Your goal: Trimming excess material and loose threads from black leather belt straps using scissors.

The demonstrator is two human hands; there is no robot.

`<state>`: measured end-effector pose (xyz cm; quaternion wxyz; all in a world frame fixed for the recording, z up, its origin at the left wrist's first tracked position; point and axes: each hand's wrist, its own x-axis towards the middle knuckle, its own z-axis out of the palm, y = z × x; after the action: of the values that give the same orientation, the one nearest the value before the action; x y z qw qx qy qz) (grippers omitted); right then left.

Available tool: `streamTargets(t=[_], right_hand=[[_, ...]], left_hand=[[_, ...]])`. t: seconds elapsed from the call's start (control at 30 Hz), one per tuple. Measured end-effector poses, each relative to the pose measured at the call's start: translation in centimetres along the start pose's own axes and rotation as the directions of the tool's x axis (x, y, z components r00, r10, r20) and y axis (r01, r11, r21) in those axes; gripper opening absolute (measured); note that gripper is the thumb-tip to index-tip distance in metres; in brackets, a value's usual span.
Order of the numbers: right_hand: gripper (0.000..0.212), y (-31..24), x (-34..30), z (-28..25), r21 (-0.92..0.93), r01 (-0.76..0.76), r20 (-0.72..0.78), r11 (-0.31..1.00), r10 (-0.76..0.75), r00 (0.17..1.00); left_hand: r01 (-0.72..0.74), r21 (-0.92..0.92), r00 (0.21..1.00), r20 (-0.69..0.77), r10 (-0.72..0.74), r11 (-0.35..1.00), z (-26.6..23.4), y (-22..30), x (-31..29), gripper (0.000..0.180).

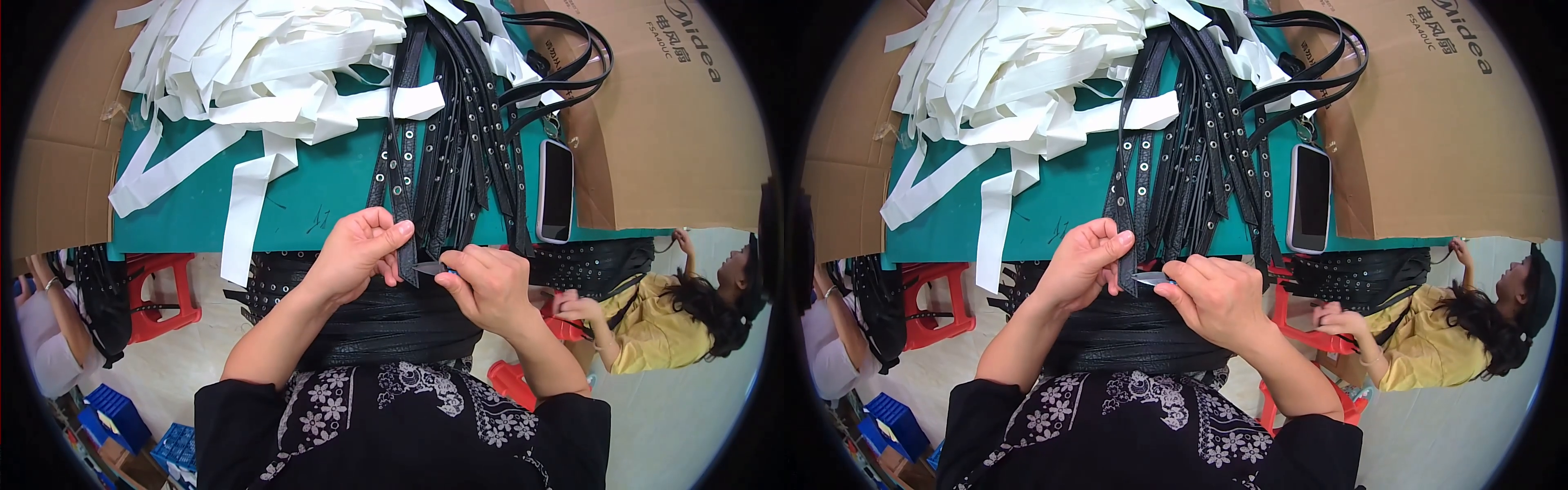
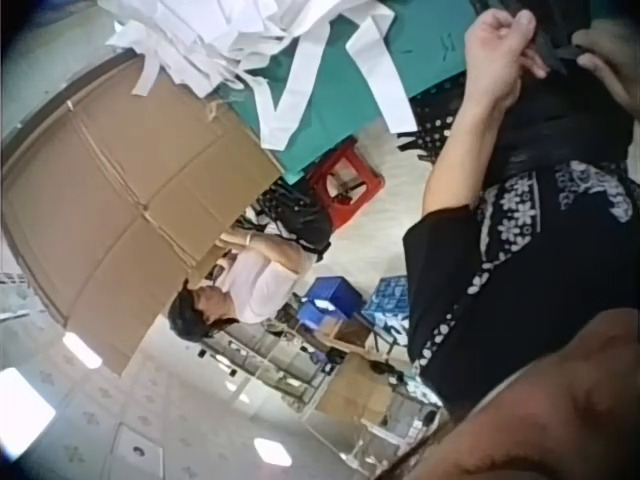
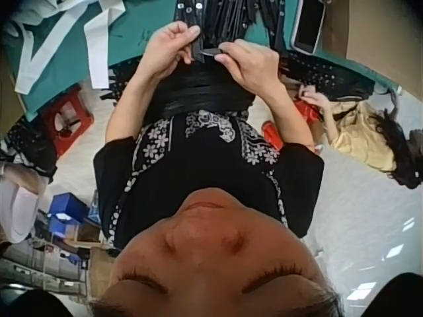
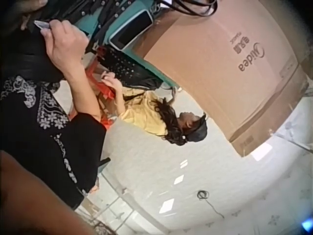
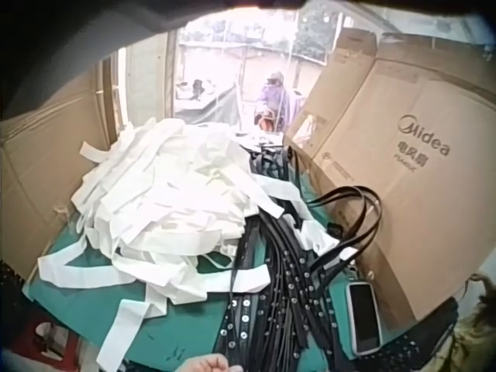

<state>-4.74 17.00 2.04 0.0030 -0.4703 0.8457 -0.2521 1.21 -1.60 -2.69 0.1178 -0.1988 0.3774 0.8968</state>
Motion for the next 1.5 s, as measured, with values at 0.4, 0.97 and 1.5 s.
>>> streamTargets(t=[0.4, 0.97, 1.5], right_hand=[[0.021, 1.6, 0.4, -0.2, 0.021, 0.000, -0.084, 1.000, 0.002, 0.996], [0.022, 1.1, 2.4, 0.8, -0.006, 0.042, 0.041, 0.999, -0.041, 0.998], [0.023, 2.9, 3.8, 0.5, 0.061, 0.207, 0.122, 0.976, -0.214, 0.969]], left_hand=[[-0.082, 0.181, 0.994, -0.063, 0.095, 0.980, -0.1, 0.4, -0.3, 0.023], [-0.075, 0.253, 0.993, -0.065, 0.094, 0.965, -0.5, 0.5, -0.3, 0.023], [0.002, 0.162, 1.000, -0.008, -0.001, 0.987, -0.7, 0.5, -0.2, 0.023]])
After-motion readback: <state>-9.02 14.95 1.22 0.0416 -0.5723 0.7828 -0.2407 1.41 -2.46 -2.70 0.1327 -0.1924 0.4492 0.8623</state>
